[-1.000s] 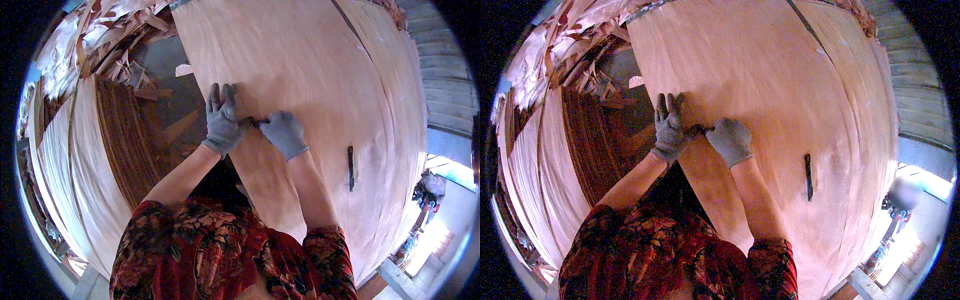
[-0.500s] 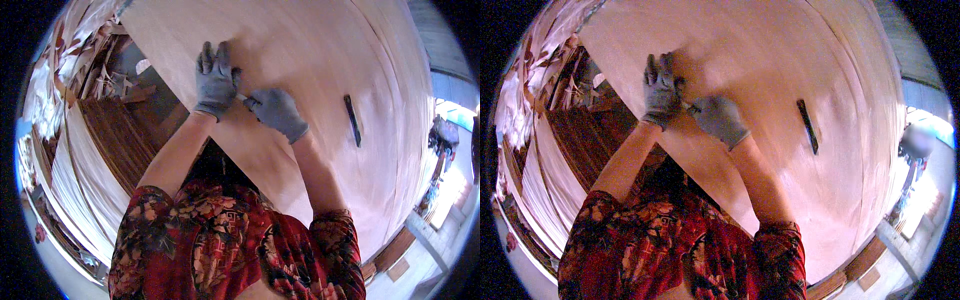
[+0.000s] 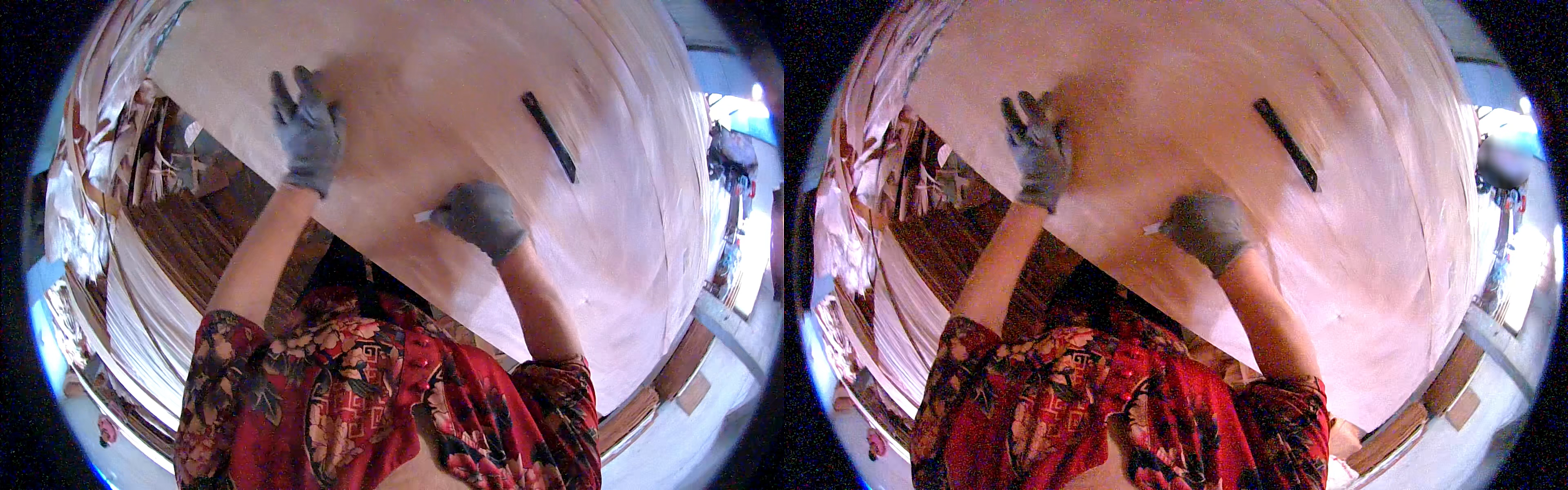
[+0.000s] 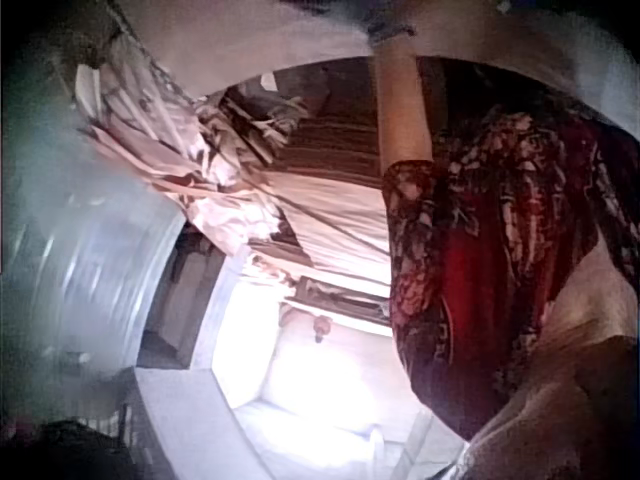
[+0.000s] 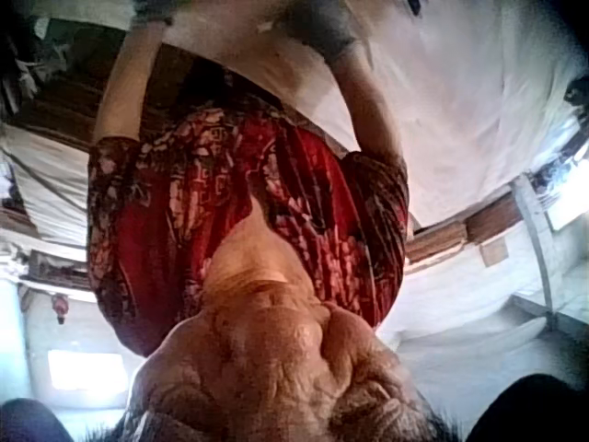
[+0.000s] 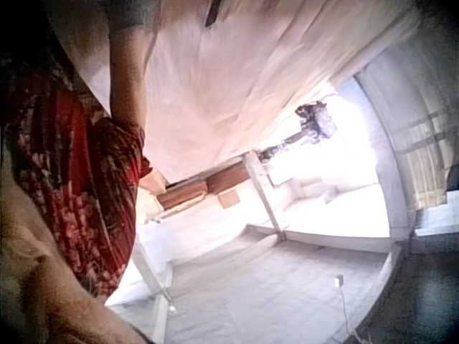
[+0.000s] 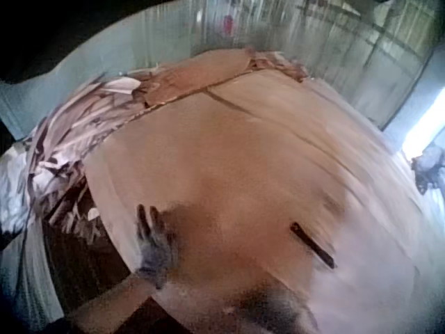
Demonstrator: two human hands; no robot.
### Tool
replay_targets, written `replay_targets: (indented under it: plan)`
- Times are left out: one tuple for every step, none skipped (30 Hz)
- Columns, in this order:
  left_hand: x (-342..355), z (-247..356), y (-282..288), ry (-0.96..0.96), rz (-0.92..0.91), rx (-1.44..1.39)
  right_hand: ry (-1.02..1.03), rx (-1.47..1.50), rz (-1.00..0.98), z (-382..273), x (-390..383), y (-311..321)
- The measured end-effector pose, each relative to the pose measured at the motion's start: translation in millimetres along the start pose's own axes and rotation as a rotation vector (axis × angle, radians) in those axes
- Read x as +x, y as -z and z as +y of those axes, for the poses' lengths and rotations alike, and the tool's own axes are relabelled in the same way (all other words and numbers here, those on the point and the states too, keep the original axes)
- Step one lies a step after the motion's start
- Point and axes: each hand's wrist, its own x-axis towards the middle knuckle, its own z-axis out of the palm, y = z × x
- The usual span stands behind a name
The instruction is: The person applies thin strips of wood veneer to a large curved surface, smoothing them down and securing them with small white clips. They use a utility knife to trim excess material and occasionally pick up loose scraps from the floor.
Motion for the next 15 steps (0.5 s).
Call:
replay_targets:
  plan:
    - [-9.0,23.3,-0.8,0.000,-0.056,-0.076,-0.047,0.016,0.022,-2.4,-0.1,0.6]
    - [-19.4,53.3,0.2,-0.001,-0.113,-0.152,-0.096,0.033,0.045,-3.7,-0.4,4.0]
    - [-30.2,81.1,2.8,-0.101,-0.086,-0.289,-0.146,0.048,0.072,-4.5,-2.2,5.9]
    - [-39.2,107.0,3.6,-0.111,-0.112,-0.352,-0.130,0.082,0.119,-6.3,-5.5,5.7]
    - [-48.7,133.1,3.4,-0.118,-0.139,-0.416,-0.117,0.109,0.172,-6.7,-8.8,3.6]
    - [-54.2,140.5,-4.1,-0.096,-0.204,-0.381,-0.113,0.129,0.235,-3.5,-11.4,3.7]
    - [-55.3,146.0,-15.0,-0.078,-0.254,-0.346,-0.076,0.079,0.149,2.3,-14.4,6.9]
    - [-53.2,150.8,-16.5,-0.173,-0.186,-0.283,0.004,0.134,0.230,10.1,-20.3,7.0]
    - [-53.1,151.4,-15.8,-0.266,-0.115,-0.217,0.089,0.188,0.312,15.9,-25.3,3.1]
    - [-54.9,154.5,-16.4,-0.265,-0.106,-0.191,0.034,0.154,0.303,17.6,-29.9,-6.0]
    - [-56.5,156.3,-19.5,-0.264,-0.099,-0.160,-0.021,0.128,0.294,18.3,-32.5,-16.2]
    - [-56.6,157.5,-20.1,-0.255,-0.123,-0.143,-0.035,0.207,0.244,16.2,-37.6,-21.9]
    - [-55.0,158.2,-19.9,-0.242,-0.148,-0.120,-0.040,0.291,0.193,14.0,-44.4,-24.4]
    - [-54.8,159.2,-19.6,-0.251,-0.144,-0.107,0.035,0.327,0.226,13.7,-55.8,-25.7]
    - [-52.7,161.6,-20.3,-0.258,-0.140,-0.097,0.110,0.359,0.256,19.1,-66.2,-24.2]
